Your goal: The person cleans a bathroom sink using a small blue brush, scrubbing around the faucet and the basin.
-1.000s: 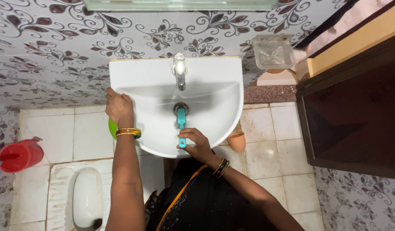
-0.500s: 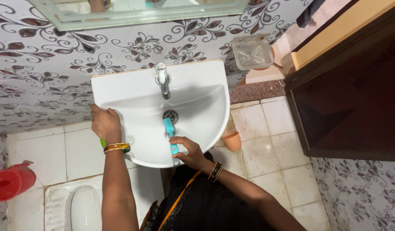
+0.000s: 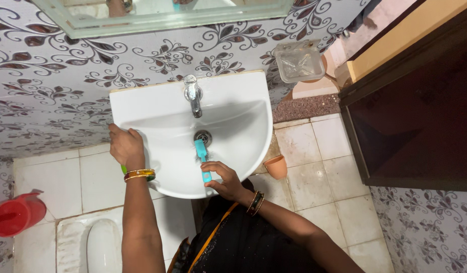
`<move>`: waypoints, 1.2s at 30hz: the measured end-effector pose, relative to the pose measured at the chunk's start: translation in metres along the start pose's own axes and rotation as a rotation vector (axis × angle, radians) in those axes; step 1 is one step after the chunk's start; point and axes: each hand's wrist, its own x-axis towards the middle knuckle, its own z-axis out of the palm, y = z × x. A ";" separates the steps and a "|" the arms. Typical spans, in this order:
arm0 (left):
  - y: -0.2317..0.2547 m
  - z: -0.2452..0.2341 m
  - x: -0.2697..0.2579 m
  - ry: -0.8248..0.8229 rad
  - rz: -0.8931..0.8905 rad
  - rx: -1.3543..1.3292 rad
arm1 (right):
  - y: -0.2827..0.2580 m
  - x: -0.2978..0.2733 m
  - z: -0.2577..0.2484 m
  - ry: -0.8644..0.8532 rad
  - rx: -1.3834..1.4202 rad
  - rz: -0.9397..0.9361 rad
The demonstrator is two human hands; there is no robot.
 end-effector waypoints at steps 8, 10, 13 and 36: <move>0.001 0.000 0.000 -0.014 -0.011 -0.001 | 0.002 0.000 0.000 -0.023 -0.010 -0.015; 0.001 0.000 0.000 0.010 -0.001 0.000 | 0.001 0.000 0.000 -0.028 -0.016 -0.015; 0.001 0.001 0.001 -0.011 -0.020 -0.004 | 0.000 0.001 0.000 -0.020 -0.029 -0.019; 0.002 0.003 0.002 -0.030 -0.039 0.003 | 0.011 -0.004 0.010 -0.040 -0.264 0.044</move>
